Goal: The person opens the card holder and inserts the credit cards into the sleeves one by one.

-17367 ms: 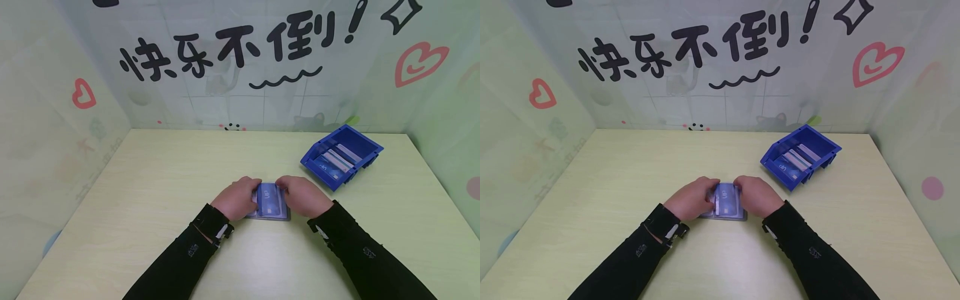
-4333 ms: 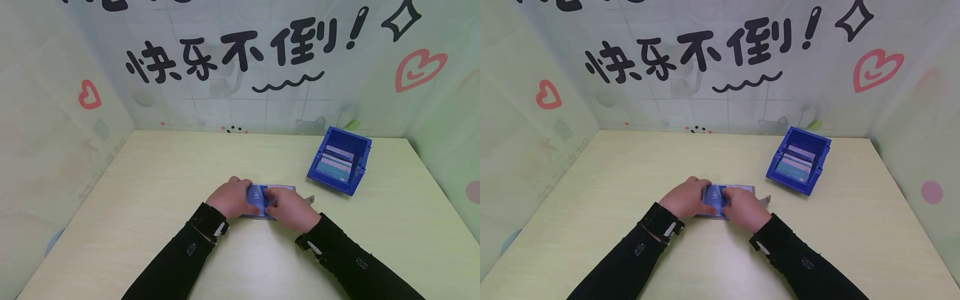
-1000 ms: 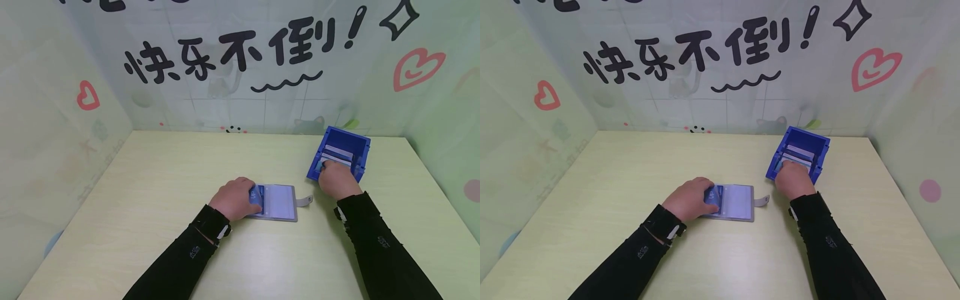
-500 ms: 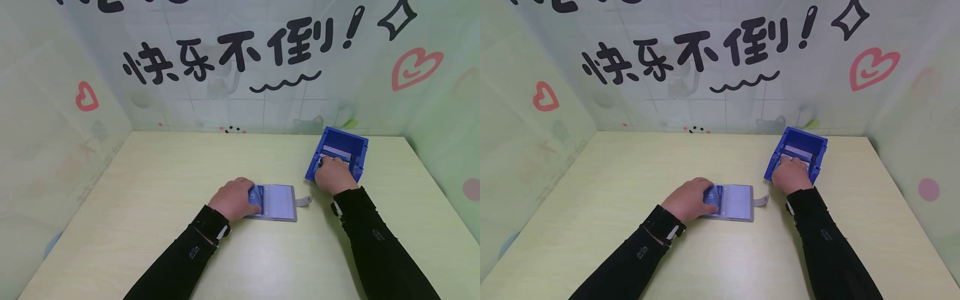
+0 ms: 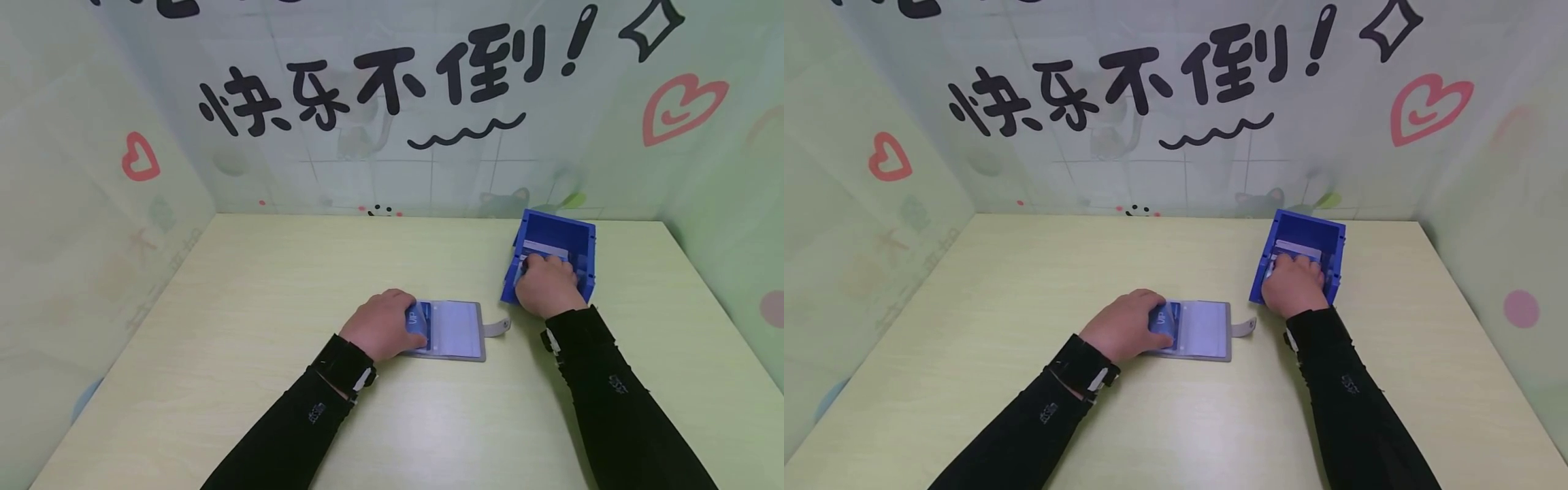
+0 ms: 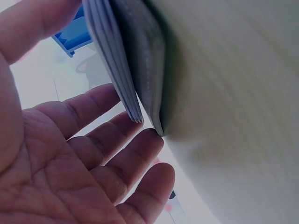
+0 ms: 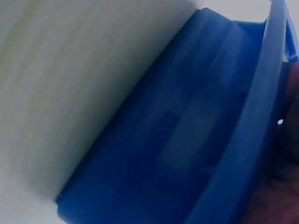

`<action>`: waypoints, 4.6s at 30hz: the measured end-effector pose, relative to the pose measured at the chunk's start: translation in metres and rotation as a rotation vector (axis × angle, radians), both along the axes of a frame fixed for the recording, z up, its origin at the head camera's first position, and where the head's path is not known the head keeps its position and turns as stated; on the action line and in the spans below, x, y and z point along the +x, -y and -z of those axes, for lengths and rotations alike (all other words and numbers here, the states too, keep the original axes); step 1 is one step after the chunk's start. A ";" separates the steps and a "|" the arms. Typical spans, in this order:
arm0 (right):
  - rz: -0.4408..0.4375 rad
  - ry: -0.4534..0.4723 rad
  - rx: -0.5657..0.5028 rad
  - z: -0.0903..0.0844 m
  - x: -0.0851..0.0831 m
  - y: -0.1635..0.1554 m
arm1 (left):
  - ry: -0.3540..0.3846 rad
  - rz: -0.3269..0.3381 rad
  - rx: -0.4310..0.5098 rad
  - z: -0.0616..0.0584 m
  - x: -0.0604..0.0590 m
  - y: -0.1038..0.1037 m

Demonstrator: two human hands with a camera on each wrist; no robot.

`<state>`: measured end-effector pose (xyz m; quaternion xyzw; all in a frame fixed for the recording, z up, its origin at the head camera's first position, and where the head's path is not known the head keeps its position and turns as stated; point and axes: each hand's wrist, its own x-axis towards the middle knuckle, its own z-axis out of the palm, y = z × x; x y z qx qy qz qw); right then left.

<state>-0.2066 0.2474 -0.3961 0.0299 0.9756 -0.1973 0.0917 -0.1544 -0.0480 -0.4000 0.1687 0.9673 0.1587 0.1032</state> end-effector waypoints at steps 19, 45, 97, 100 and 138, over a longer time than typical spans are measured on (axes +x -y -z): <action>0.012 -0.120 0.046 0.002 0.002 0.001 | 0.009 -0.005 0.008 -0.001 0.000 0.000; 0.240 -0.416 -0.303 -0.023 0.017 0.002 | -0.011 -0.008 -0.001 0.000 0.002 0.000; -0.237 -0.021 -0.202 -0.006 0.049 0.076 | 0.026 -0.159 0.481 -0.012 -0.002 -0.002; -0.260 -0.010 -0.128 -0.007 0.049 0.075 | 0.028 -0.165 0.427 -0.011 -0.002 -0.002; -0.280 0.017 -0.052 -0.005 0.050 0.077 | 0.008 -0.031 0.215 0.001 0.002 -0.011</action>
